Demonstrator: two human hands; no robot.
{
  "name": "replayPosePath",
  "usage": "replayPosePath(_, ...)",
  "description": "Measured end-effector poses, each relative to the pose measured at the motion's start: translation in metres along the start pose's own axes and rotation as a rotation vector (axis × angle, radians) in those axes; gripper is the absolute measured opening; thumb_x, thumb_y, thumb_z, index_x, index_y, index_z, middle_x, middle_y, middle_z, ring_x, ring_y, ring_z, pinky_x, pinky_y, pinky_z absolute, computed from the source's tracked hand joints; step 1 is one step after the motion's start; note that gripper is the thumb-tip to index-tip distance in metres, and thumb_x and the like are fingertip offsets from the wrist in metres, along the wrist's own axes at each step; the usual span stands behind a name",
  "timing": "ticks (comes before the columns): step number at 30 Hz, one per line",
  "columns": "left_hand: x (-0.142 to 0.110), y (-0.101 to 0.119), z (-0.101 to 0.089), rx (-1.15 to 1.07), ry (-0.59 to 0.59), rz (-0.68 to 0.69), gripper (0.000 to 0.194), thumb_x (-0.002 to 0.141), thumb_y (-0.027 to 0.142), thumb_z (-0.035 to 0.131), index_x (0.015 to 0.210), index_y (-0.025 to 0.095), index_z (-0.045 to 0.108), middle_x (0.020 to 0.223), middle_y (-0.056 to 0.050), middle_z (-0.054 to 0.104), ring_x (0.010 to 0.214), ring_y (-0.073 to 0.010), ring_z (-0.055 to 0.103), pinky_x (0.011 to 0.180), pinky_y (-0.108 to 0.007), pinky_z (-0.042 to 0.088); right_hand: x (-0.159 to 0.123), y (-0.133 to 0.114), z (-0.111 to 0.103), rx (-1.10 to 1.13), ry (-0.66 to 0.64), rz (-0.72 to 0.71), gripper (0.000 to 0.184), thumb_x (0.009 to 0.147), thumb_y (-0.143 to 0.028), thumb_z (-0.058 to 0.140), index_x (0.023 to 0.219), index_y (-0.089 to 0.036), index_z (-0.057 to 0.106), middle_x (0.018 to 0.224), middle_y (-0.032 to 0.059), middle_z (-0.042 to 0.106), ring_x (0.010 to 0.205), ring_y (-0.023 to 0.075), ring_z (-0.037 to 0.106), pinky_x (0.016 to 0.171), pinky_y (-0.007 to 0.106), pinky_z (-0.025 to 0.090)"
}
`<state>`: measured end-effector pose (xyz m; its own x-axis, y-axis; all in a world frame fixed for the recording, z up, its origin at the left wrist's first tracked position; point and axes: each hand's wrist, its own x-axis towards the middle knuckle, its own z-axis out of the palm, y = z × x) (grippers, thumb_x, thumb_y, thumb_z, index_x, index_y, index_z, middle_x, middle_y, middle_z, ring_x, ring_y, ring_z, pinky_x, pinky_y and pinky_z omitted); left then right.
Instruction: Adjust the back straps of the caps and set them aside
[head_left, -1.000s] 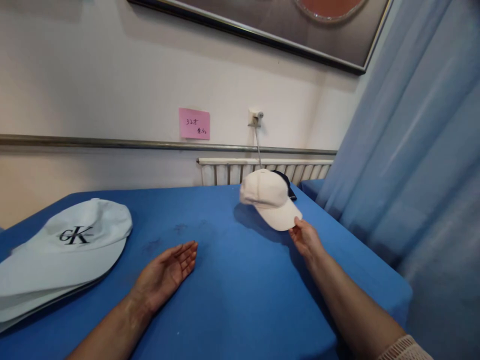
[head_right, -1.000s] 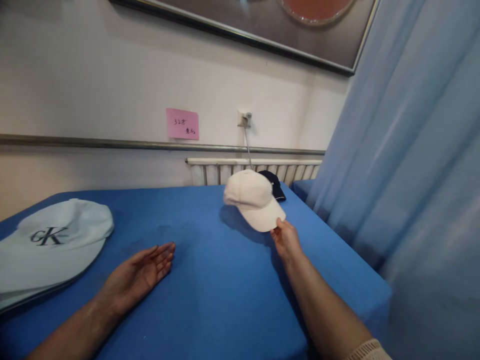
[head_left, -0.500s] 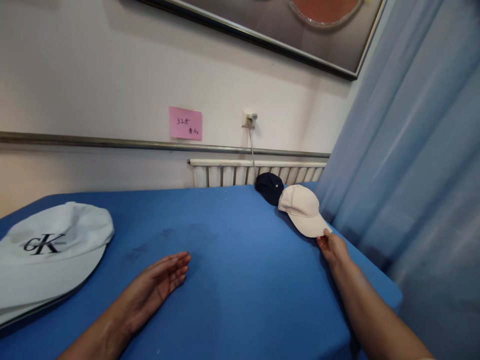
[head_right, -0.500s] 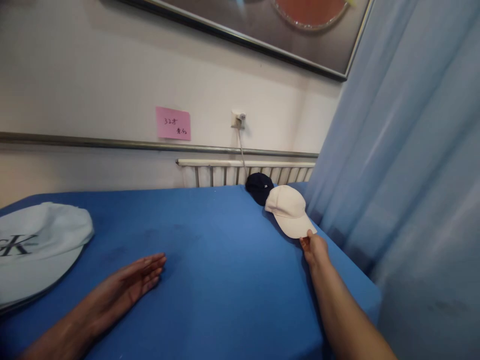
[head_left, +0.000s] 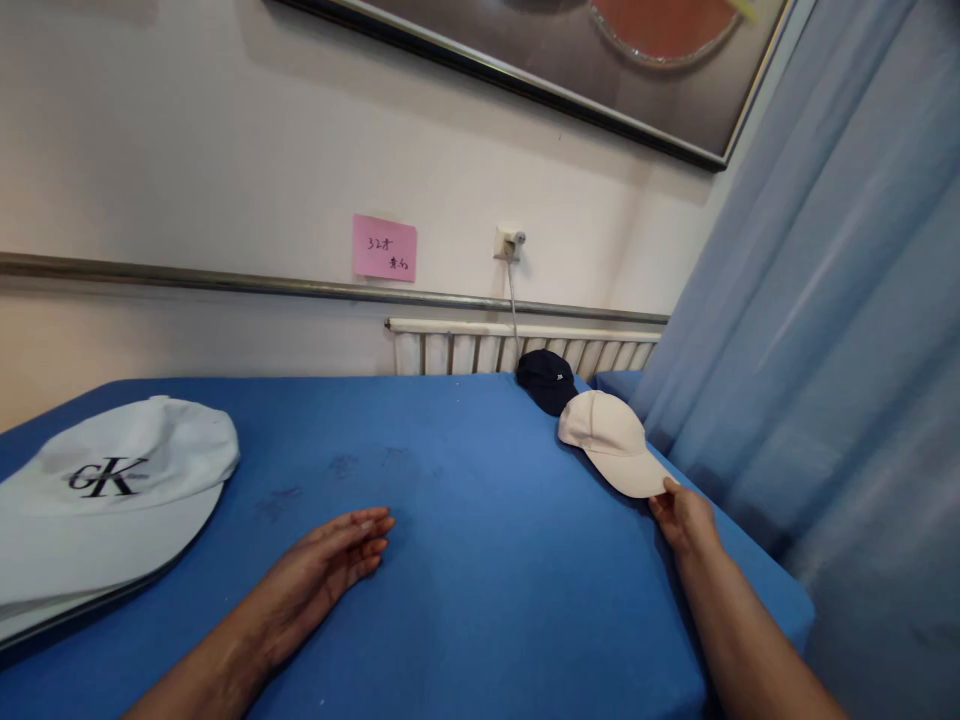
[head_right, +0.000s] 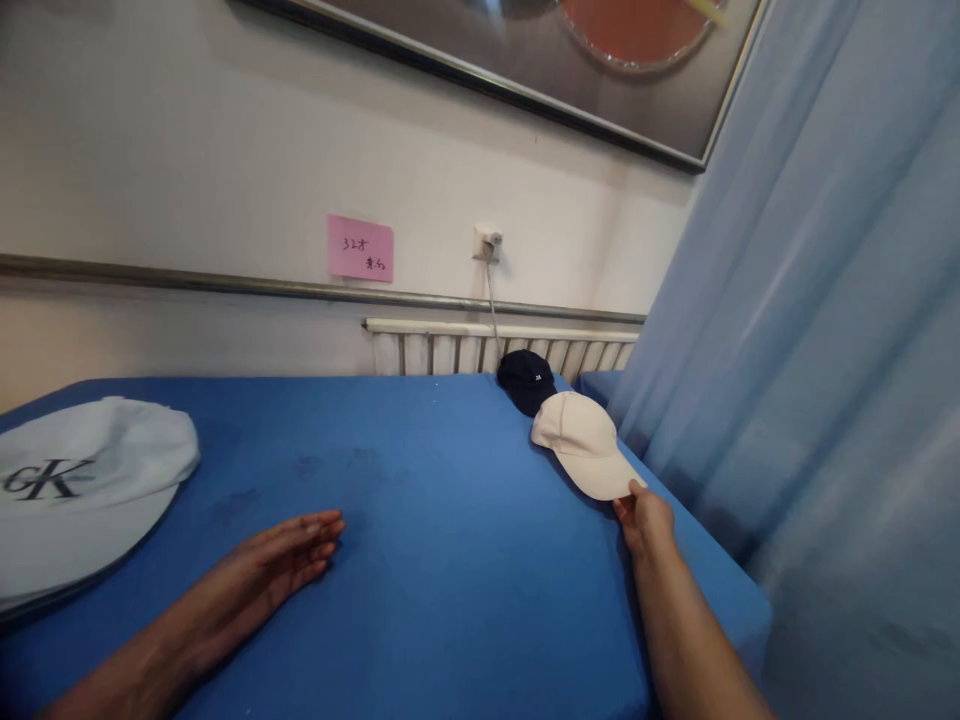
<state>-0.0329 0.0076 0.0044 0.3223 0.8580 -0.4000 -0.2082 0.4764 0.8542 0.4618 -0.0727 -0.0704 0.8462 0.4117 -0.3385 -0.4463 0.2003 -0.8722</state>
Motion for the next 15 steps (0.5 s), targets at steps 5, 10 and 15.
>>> replayPosePath(5,-0.007,0.002,0.006,0.003,0.009,0.002,0.026,0.072,0.012,0.075,0.098,0.014,0.072,0.1,-0.011,0.074,0.077,-0.0191,0.071,0.068,-0.025,0.059,-0.001,0.002,0.003,-0.029,-0.014,-0.017,0.009,0.079,-0.011,0.057,0.077,-0.019,0.054,0.063,-0.002,0.063,0.049,0.0109,0.06,0.043,0.016,0.049)
replayPosePath(10,-0.014,0.006,0.016,0.032,0.056,0.015,0.024,0.07,0.01,0.077,0.093,0.012,0.072,0.094,-0.012,0.074,0.073,-0.0184,0.07,0.065,-0.024,0.058,0.0,0.005,0.003,-0.081,-0.019,-0.028,0.009,0.077,-0.011,0.058,0.077,-0.019,0.054,0.062,-0.0012,0.061,0.051,0.0126,0.061,0.045,0.018,0.052)
replayPosePath(15,-0.019,0.008,0.021,0.082,0.087,0.016,0.024,0.07,0.013,0.079,0.092,0.014,0.072,0.094,-0.01,0.074,0.074,-0.0163,0.068,0.066,-0.023,0.057,-0.006,0.007,0.0,-0.158,-0.053,-0.031,0.01,0.074,-0.01,0.061,0.076,-0.018,0.056,0.06,0.0014,0.063,0.053,0.0155,0.064,0.049,0.023,0.057)
